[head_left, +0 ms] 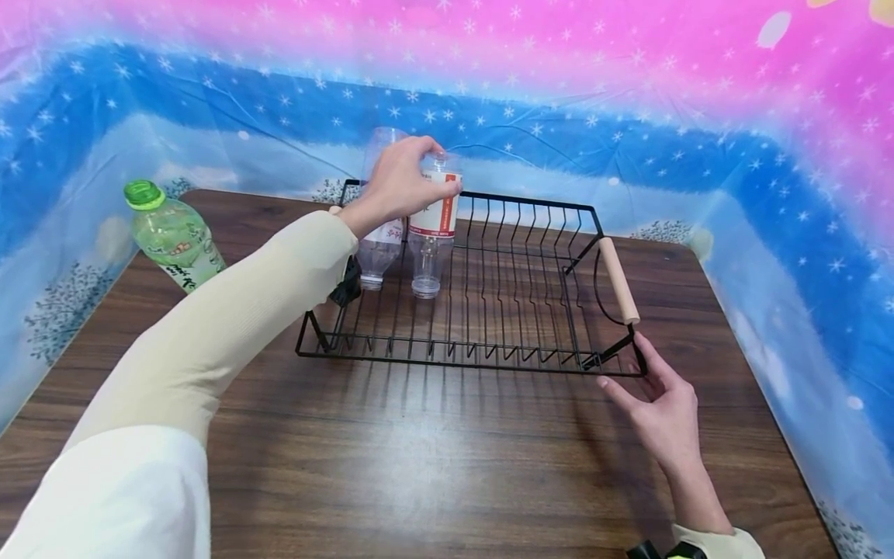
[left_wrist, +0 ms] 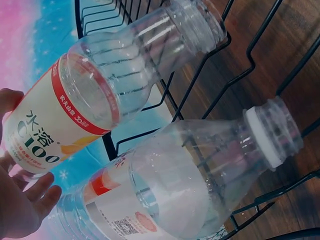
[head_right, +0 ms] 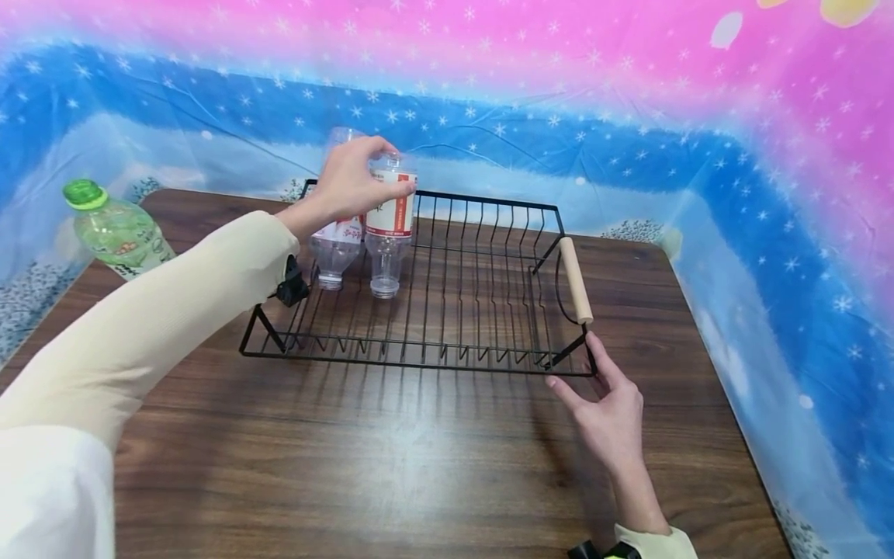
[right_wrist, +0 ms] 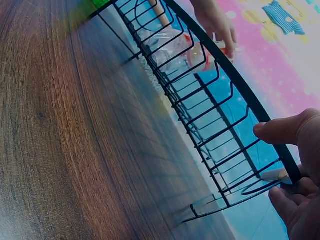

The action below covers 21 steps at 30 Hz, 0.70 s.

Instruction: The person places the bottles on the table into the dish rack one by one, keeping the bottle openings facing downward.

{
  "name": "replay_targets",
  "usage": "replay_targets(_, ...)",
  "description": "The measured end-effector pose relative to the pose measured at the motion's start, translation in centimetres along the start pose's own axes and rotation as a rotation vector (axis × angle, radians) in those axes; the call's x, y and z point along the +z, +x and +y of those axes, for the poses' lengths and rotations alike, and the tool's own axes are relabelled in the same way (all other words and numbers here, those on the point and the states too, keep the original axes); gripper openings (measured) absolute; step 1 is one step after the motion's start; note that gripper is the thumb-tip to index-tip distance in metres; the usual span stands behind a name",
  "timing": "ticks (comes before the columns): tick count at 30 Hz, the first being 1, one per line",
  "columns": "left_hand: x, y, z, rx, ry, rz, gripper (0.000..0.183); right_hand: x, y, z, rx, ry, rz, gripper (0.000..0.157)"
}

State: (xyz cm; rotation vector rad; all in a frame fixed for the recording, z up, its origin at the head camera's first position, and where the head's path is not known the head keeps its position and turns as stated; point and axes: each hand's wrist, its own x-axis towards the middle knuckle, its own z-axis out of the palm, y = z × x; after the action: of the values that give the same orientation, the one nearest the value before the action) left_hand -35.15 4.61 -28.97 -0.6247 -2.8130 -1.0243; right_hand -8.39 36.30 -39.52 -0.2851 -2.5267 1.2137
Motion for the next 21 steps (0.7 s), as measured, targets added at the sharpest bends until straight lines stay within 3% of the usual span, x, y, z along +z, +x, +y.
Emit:
replay_targets(5, 0.2, 0.7, 0.1, -0.006, 0.051, -0.025, 0.059, 0.1, 0.0, 0.2, -0.002, -0.005, 0.012, 0.076)
replay_targets(21, 0.8, 2.6, 0.4, 0.066, 0.37, -0.076, 0.057, 0.2, 0.1, 0.7, -0.002, 0.018, 0.014, 0.077)
